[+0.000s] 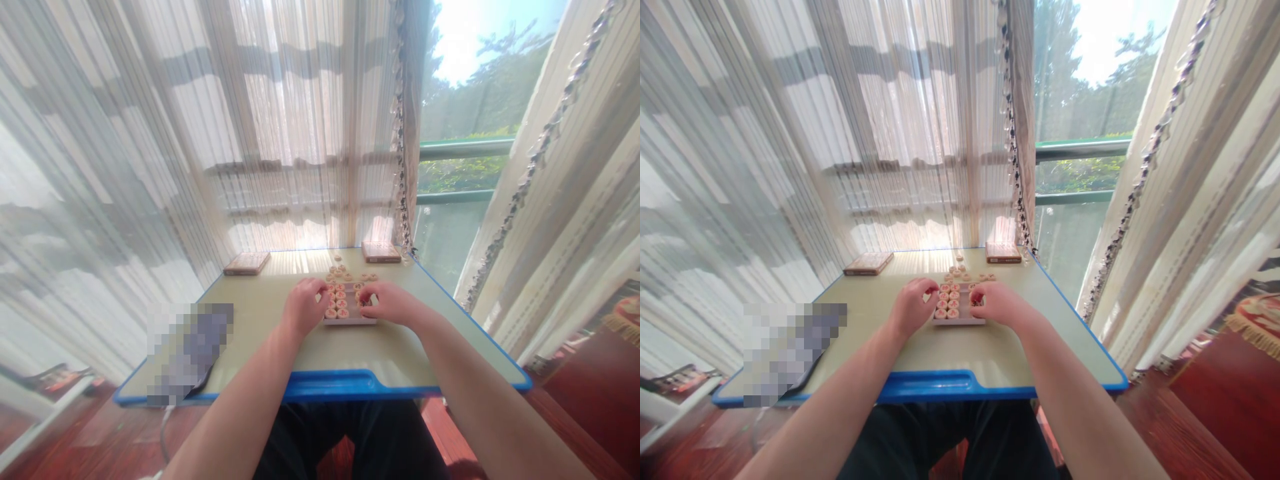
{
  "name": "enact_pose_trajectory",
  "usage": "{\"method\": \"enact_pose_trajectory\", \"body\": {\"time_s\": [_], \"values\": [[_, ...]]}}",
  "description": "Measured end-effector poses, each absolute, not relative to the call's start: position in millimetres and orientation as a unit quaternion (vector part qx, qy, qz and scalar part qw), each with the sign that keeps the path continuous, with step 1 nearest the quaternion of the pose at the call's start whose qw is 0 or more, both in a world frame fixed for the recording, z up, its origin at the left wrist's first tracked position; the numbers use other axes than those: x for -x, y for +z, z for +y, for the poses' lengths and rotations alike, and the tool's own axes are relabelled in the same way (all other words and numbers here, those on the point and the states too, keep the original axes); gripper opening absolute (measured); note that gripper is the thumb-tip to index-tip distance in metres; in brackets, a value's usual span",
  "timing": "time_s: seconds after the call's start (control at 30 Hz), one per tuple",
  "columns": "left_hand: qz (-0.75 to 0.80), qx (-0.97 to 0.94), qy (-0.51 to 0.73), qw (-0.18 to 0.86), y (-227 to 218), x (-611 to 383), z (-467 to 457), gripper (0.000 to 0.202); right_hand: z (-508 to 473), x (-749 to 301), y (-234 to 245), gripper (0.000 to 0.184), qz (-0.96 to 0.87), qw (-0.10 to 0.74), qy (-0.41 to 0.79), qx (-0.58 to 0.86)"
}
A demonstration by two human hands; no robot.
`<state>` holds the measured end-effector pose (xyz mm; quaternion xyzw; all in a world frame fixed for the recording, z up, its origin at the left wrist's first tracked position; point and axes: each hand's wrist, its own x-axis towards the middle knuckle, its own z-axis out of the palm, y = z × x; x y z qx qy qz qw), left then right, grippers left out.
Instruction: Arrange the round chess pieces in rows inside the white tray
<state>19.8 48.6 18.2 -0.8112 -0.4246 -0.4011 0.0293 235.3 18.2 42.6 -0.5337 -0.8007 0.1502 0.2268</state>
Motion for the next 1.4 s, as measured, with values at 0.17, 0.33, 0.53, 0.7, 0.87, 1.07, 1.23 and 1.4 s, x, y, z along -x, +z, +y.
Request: {"method": "enact_pose_trajectory", "body": {"time_s": [0.17, 0.33, 0.53, 0.7, 0.87, 1.07, 1.23, 1.4], "values": [[-0.426, 0.810, -0.402, 0.029, 19, -21, 48, 0.012, 19, -237, 43, 0.009, -0.807, 0.229, 0.118, 0.531], [-0.429, 0.808, -0.402, 0.032, 18, -21, 48, 0.012, 19, -237, 44, 0.010, -0.811, 0.229, 0.105, 0.529], [-0.429, 0.807, -0.404, 0.031, 19, -20, 48, 0.012, 20, -238, 42, 0.011, -0.816, 0.236, 0.111, 0.516], [-0.434, 0.805, -0.402, 0.033, 18, -19, 48, 0.012, 23, -242, 40, 0.016, -0.799, 0.260, 0.112, 0.531], [-0.449, 0.790, -0.416, 0.031, 16, -20, 48, 0.013, 33, -249, 34, 0.025, -0.742, 0.320, 0.034, 0.588], [-0.491, 0.750, -0.440, -0.057, 14, -20, 64, 0.022, 54, -256, 7, 0.045, -0.672, 0.292, -0.049, 0.679], [-0.546, 0.728, -0.392, -0.134, 15, -14, 103, 0.033, 67, -255, -4, 0.047, -0.716, 0.200, -0.006, 0.669], [-0.517, 0.772, -0.350, -0.120, 16, -24, 146, 0.031, 69, -249, -1, 0.046, -0.708, 0.202, 0.023, 0.677]]}}
